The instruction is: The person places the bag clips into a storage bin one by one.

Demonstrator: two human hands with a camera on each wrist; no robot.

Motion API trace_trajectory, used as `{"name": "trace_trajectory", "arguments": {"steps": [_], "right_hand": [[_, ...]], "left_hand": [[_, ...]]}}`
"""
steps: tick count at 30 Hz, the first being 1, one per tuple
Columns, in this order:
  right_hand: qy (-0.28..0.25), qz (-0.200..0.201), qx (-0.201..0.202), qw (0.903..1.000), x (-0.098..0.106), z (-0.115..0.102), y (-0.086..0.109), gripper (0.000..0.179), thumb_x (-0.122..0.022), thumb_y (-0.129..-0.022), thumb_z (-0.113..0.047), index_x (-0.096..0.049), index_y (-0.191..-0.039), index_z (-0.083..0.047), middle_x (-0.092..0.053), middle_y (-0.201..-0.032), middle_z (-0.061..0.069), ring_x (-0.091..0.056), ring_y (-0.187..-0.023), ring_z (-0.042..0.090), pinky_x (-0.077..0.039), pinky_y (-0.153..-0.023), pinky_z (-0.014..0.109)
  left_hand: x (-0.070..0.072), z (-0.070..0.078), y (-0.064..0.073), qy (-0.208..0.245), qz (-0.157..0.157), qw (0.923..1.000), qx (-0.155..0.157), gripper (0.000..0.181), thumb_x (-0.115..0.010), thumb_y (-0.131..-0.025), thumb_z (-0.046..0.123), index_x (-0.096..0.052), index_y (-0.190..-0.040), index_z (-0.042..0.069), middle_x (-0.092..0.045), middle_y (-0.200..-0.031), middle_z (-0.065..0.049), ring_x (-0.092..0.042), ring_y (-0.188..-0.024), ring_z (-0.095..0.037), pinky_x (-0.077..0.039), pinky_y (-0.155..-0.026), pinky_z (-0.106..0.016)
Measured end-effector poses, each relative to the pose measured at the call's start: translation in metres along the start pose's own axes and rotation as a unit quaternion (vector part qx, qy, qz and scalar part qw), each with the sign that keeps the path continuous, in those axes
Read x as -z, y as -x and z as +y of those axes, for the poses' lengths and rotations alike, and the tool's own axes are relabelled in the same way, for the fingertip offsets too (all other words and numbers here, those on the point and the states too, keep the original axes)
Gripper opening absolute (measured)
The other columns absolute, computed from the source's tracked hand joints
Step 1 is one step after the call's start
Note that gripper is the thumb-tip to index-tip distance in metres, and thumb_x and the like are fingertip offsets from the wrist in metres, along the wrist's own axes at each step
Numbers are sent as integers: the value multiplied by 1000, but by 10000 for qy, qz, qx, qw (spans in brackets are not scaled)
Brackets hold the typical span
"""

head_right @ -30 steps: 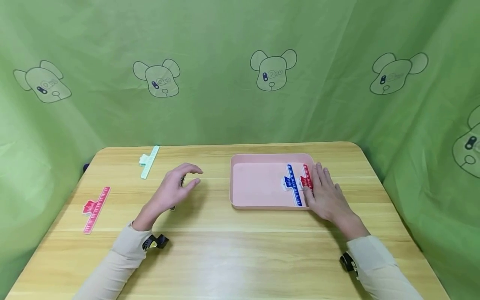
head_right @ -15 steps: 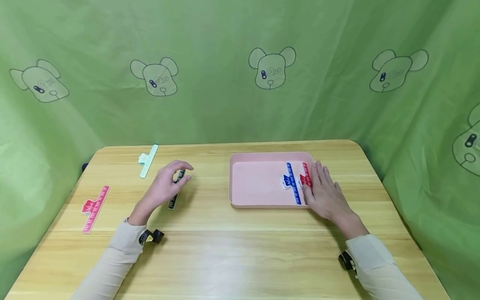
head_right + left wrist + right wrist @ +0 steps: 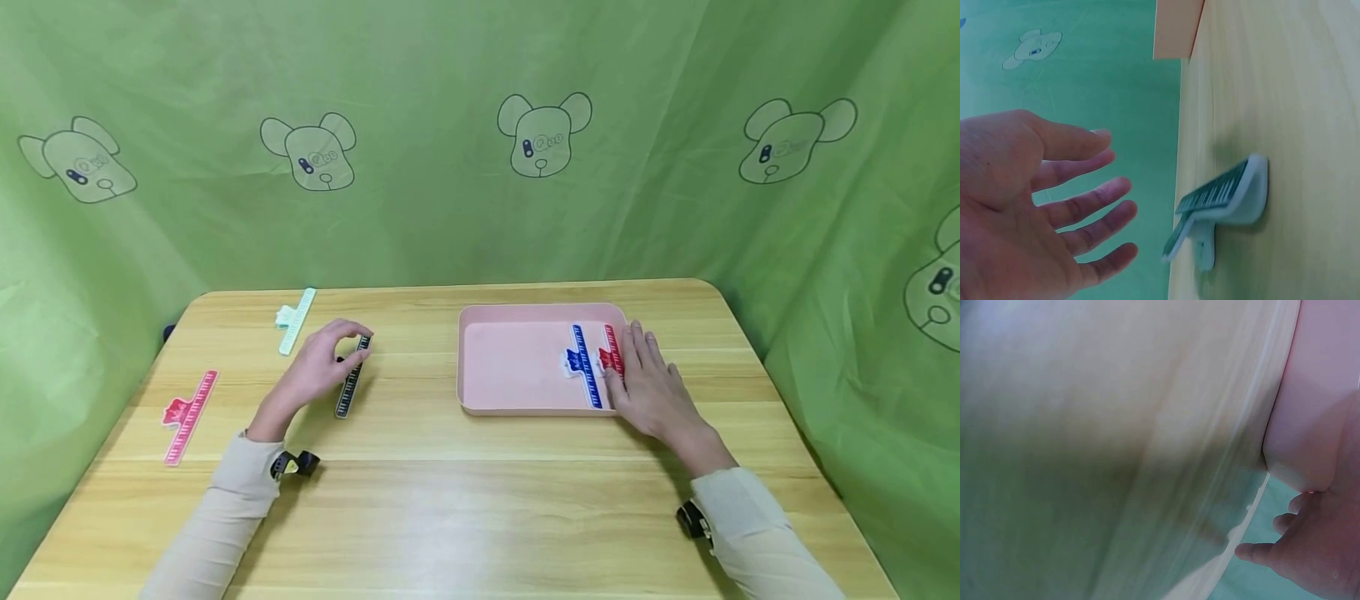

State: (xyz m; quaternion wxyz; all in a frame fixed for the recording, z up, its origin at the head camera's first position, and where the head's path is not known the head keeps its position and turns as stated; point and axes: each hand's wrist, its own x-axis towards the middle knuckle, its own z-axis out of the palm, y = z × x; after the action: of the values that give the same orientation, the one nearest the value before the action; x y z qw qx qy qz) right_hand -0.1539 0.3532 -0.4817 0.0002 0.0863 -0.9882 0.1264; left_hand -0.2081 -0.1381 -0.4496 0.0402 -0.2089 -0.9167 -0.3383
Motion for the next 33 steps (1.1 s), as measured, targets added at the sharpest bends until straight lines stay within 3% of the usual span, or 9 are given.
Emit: {"name": "trace_trajectory", "arguments": {"steps": [7, 14, 20, 33], "right_hand": [[-52, -14, 28, 10000, 0, -1, -1, 72, -31, -100, -40, 9, -149, -4, 18, -155, 10, 6, -140, 42, -12, -98, 75], [-92, 3, 33, 10000, 1, -2, -2, 72, -31, -100, -39, 10, -149, -5, 19, -155, 10, 7, -140, 42, -12, -99, 74], [-113, -6, 13, 9999, 0, -1, -2, 72, -32, -100, -38, 10, -149, -5, 19, -154, 10, 7, -140, 41, -12, -100, 74], [-37, 27, 12, 10000, -1, 0, 0, 73, -33, -100, -38, 8, -149, -3, 19, -154, 12, 8, -140, 42, -13, -100, 73]], "left_hand": [[11, -10, 4, 70, -260, 9994, 233, 33, -65, -89, 13, -60, -120, 4, -56, -126, -12, -48, -121, -31, -36, -104, -48], [21, -16, 7, 86, -607, 9974, 387, 34, -66, -89, 14, -60, -121, 2, -57, -124, -13, -51, -116, -36, -42, -97, -51], [23, -22, 9, -5, -842, 9956, 404, 36, -68, -87, 13, -60, -119, 0, -61, -119, -16, -53, -111, -37, -45, -93, -51], [27, -28, 11, -161, -1298, 9900, 525, 44, -73, -81, 12, -59, -120, -2, -61, -119, -16, -54, -112, -35, -42, -98, -48]]}}
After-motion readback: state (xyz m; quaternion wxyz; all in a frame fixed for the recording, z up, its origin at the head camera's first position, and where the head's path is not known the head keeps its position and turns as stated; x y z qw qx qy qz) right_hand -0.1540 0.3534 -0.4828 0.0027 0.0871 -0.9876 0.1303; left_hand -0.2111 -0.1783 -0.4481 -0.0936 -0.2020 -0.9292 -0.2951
